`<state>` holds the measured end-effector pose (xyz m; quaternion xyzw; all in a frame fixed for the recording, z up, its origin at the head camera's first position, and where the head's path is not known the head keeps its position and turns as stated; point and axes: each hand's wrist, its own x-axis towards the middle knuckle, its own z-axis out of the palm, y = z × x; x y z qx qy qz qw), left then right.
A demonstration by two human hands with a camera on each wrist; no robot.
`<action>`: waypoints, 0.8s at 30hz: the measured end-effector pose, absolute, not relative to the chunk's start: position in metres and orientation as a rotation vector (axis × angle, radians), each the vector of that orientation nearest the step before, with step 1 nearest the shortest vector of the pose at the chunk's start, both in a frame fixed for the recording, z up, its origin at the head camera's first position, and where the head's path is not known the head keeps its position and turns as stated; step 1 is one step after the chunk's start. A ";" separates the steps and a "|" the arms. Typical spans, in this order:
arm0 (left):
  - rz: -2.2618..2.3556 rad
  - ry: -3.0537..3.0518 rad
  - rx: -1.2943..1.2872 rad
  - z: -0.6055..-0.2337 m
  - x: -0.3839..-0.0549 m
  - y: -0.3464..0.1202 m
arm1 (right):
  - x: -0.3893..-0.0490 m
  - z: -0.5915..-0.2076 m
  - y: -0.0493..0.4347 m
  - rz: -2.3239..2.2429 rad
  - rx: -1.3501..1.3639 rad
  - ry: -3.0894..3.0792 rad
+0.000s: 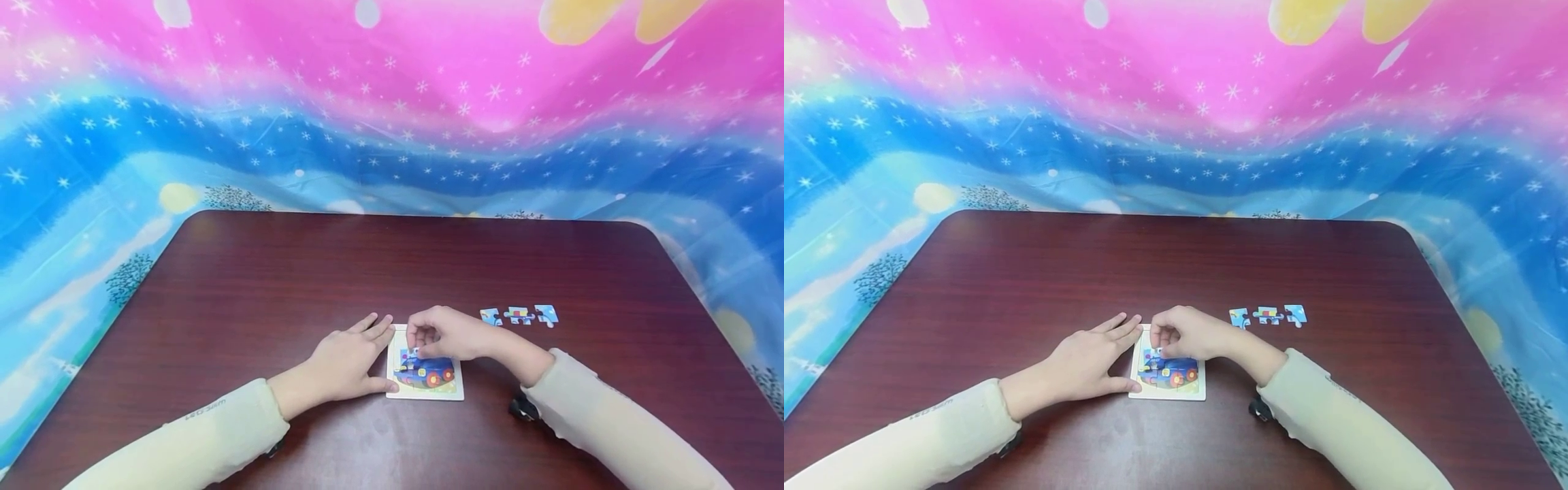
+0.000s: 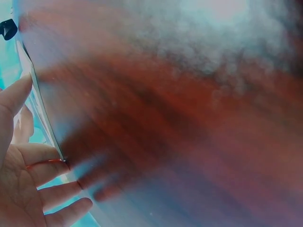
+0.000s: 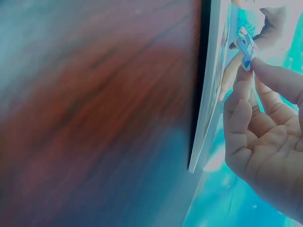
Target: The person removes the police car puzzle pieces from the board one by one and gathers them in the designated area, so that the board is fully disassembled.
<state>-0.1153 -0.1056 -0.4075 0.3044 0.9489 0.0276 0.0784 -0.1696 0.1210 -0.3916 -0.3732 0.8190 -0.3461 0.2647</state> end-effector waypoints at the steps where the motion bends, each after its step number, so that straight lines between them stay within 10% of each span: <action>1: 0.083 2.841 0.913 -0.408 -0.116 -0.105 | -0.170 -0.391 0.123 -0.937 -1.009 2.216; 24: 0.087 2.851 0.936 -0.409 -0.117 -0.105 | -0.176 -0.375 0.180 -1.014 -0.860 2.317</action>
